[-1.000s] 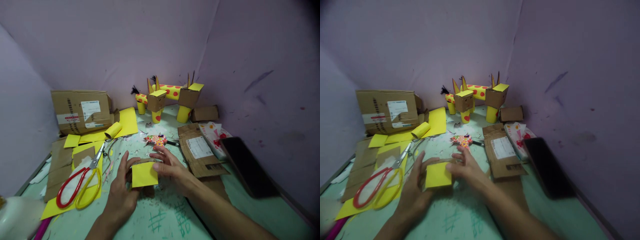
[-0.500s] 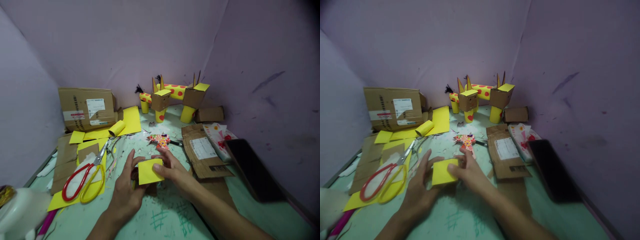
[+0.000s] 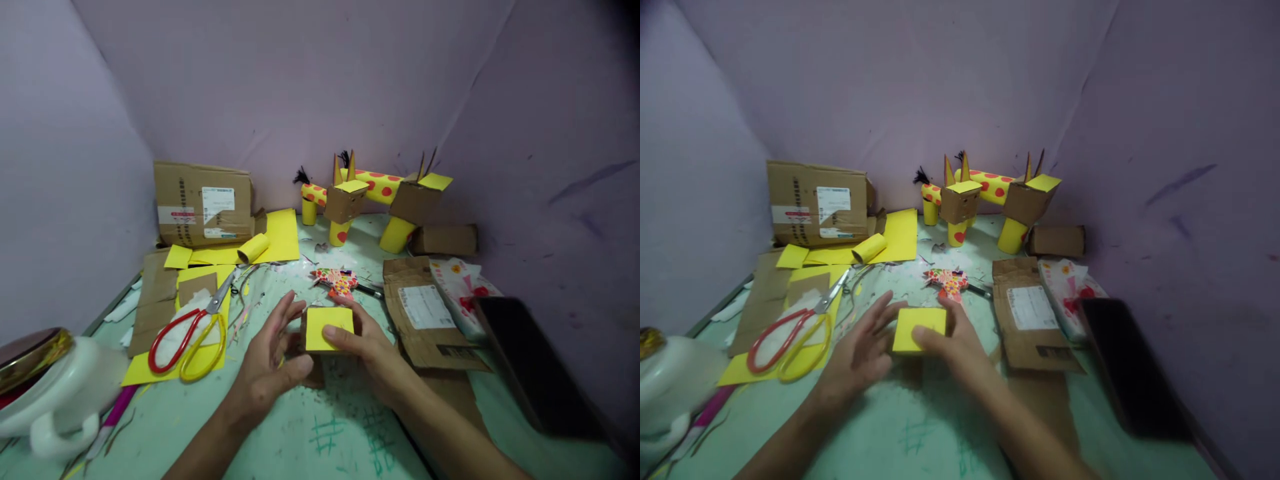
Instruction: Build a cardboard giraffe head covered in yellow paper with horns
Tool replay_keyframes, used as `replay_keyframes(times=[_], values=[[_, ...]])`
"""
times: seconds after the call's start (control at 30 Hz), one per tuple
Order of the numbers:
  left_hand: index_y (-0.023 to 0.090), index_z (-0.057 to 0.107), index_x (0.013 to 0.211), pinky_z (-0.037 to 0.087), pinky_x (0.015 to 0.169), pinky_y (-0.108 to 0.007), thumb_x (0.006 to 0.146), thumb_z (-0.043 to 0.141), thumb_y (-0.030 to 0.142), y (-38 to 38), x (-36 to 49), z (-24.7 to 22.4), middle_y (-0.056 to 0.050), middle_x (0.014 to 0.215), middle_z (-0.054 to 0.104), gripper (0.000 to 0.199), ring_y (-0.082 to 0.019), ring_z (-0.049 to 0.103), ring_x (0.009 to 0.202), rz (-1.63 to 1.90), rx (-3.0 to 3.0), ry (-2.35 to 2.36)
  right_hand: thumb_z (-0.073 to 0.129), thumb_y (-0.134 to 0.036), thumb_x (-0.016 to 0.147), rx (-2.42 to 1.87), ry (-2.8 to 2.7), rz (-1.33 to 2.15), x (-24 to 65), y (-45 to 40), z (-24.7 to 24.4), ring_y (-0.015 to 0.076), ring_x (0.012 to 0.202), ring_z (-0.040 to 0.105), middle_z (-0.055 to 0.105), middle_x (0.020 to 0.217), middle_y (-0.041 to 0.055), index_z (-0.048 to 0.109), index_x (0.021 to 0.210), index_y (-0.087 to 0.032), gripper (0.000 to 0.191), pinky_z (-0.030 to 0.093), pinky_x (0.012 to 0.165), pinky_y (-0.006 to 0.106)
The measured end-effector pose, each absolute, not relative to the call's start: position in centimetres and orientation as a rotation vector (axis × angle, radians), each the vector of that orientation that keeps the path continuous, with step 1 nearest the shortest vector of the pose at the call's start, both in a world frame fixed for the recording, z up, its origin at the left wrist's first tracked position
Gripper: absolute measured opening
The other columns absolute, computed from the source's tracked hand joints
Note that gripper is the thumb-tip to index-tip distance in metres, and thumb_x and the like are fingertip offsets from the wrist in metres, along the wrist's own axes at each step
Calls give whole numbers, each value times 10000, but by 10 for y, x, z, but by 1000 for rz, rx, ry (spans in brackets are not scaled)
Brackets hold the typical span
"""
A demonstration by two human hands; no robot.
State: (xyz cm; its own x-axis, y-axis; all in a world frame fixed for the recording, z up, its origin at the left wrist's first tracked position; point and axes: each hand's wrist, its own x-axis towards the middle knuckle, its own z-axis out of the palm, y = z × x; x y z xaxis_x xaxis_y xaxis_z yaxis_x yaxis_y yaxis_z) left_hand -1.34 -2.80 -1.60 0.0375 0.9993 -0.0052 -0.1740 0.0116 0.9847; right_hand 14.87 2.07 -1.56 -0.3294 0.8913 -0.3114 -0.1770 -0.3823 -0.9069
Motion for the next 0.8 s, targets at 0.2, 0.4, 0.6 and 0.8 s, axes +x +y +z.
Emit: replay_keyframes(times=[0.2,0.4,0.6,0.8], values=[[127,443,1252,456,868,-378,595,765,336,-24,-7,-12,-186,1211,569,761,-330,547,1099,1302,782,1215,743,-301,592,-1121,-1341,1516,141,10,-12,260,1070,516,462,1208,109,330,1248,-215,779,444,875,391],[145,510,1160,488,766,-330,615,741,357,-28,-5,-6,-128,1066,644,628,-286,619,963,1308,802,1284,710,-296,635,-1058,-1376,1530,142,5,-12,258,1093,509,434,1243,108,316,1260,-233,741,439,895,403],[170,465,1161,481,743,-312,663,711,373,-27,-8,-11,-111,1045,629,592,-270,609,966,1266,802,1262,669,-386,685,-1016,-1270,1639,144,6,-15,268,1129,472,427,1240,120,328,1231,-231,662,429,902,411],[146,456,1149,469,665,-273,678,690,399,-26,-7,-5,-84,928,668,584,-216,636,809,1254,829,1301,696,-379,650,-1052,-1269,1642,142,3,-12,274,1117,476,436,1226,123,330,1225,-233,697,419,903,422]])
